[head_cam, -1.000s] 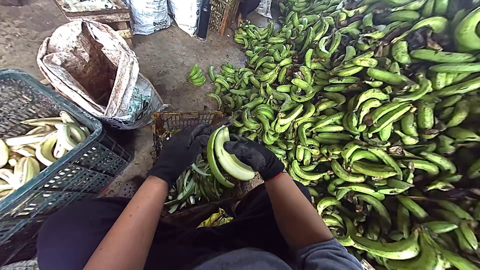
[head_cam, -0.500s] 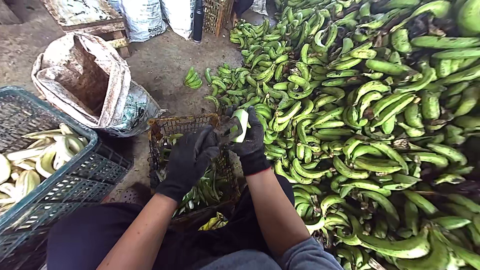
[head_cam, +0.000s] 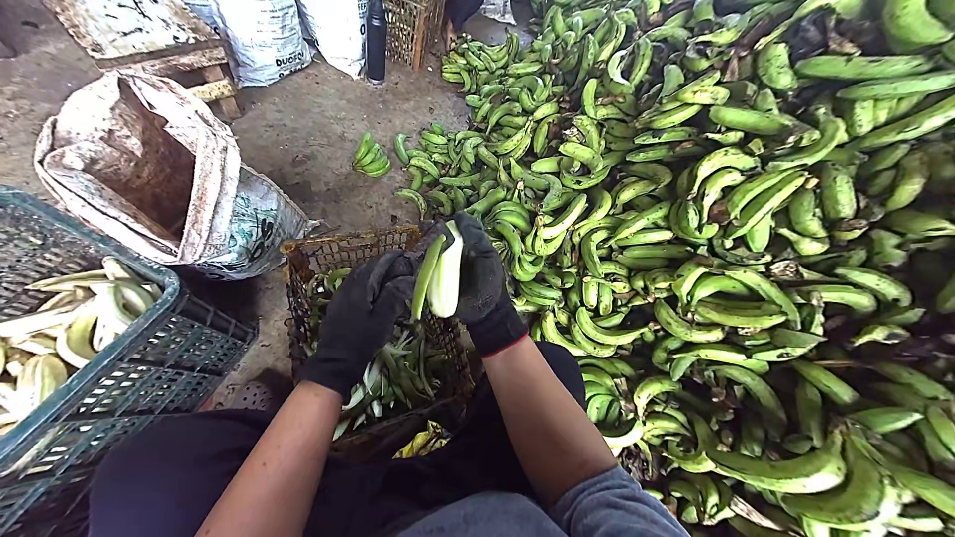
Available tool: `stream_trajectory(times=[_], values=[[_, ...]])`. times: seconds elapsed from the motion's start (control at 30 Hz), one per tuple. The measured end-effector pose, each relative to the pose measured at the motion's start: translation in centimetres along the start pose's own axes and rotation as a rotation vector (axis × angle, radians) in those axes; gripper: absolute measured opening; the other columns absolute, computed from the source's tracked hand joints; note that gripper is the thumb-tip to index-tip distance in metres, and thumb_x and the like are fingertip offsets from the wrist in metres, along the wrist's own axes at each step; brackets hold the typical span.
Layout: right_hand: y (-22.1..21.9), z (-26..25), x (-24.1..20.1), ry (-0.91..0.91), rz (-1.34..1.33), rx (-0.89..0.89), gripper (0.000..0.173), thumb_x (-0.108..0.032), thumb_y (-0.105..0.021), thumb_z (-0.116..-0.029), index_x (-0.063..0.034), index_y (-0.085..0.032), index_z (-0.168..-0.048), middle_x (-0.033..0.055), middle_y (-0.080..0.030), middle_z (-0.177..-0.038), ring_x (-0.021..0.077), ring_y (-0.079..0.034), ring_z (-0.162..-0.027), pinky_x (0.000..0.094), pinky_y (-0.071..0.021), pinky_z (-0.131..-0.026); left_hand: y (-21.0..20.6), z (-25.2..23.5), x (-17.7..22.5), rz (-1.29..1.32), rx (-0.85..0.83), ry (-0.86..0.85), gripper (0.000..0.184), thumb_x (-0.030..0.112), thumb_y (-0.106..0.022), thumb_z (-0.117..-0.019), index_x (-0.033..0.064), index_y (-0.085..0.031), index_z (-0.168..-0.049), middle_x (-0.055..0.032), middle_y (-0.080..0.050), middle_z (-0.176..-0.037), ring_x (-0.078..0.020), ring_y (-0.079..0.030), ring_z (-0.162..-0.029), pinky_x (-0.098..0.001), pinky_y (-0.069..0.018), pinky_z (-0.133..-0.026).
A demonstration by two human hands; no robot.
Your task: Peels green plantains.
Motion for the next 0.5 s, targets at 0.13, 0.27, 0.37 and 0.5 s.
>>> stream_trajectory(times=[0.13, 0.27, 0.37, 0.5], values=[[0.8, 0.6, 0.1, -0.049, 0.234, 0.035, 0.038, -0.042, -0.032, -0.1097, -0.0144, -0.058, -0.115, 0.0059, -0.068, -0.094, 0.0163, -0.069, -0.083, 0.0366, -0.0605, -0.072, -0.2, 1.1, 0.1, -0.097, 0.042, -0.024, 0.059, 0.051, -0.050, -0.1014, 0.0158, -0.054, -0.149, -0.0155, -0.063, -0.135, -0.0324, -0.062, -0.121, -0.0581, -0.0492, -0.100], [2.5, 2.4, 0.2, 0.024, 0.726, 0.108, 0.048, -0.053, -0.031, -0.1080, -0.0210, -0.054, -0.135, 0.0015, -0.065, -0.107, 0.0106, -0.064, -0.087, 0.0342, -0.0573, -0.073, -1.1, 1.5, -0.2, -0.198, -0.011, 0.085, 0.059, 0.052, -0.053, -0.1012, 0.0198, -0.051, -0.151, -0.0192, -0.062, -0.133, -0.0401, -0.061, -0.119, -0.0634, -0.0495, -0.096], [1.1, 3.6, 0.0, 0.191, 1.114, -0.167, 0.049, -0.046, -0.029, -0.1086, -0.0202, -0.050, -0.144, 0.0036, -0.065, -0.119, 0.0116, -0.064, -0.095, 0.0361, -0.0571, -0.079, -0.3, 1.0, -0.9, -0.072, 0.010, 0.178, 0.056, 0.052, -0.049, -0.1044, 0.0200, -0.051, -0.150, -0.0174, -0.064, -0.130, -0.0362, -0.064, -0.114, -0.0633, -0.0505, -0.094], [0.3, 3.6, 2.3, 0.006, 1.234, -0.223, 0.055, -0.049, -0.036, -0.1031, -0.0244, -0.050, -0.150, 0.0061, -0.068, -0.126, 0.0169, -0.067, -0.094, 0.0424, -0.0575, -0.077, 1.3, 0.4, -3.9, 0.140, 0.012, 0.357, 0.053, 0.059, -0.037, -0.1064, 0.0282, -0.054, -0.145, -0.0122, -0.069, -0.119, -0.0305, -0.067, -0.104, -0.0608, -0.0524, -0.086]])
Point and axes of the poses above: each hand's wrist, its own z-axis away from the middle knuckle, its own y-axis out of the back of the hand, x = y × z, the point moved 7 cm from there along -z, towards the middle knuckle
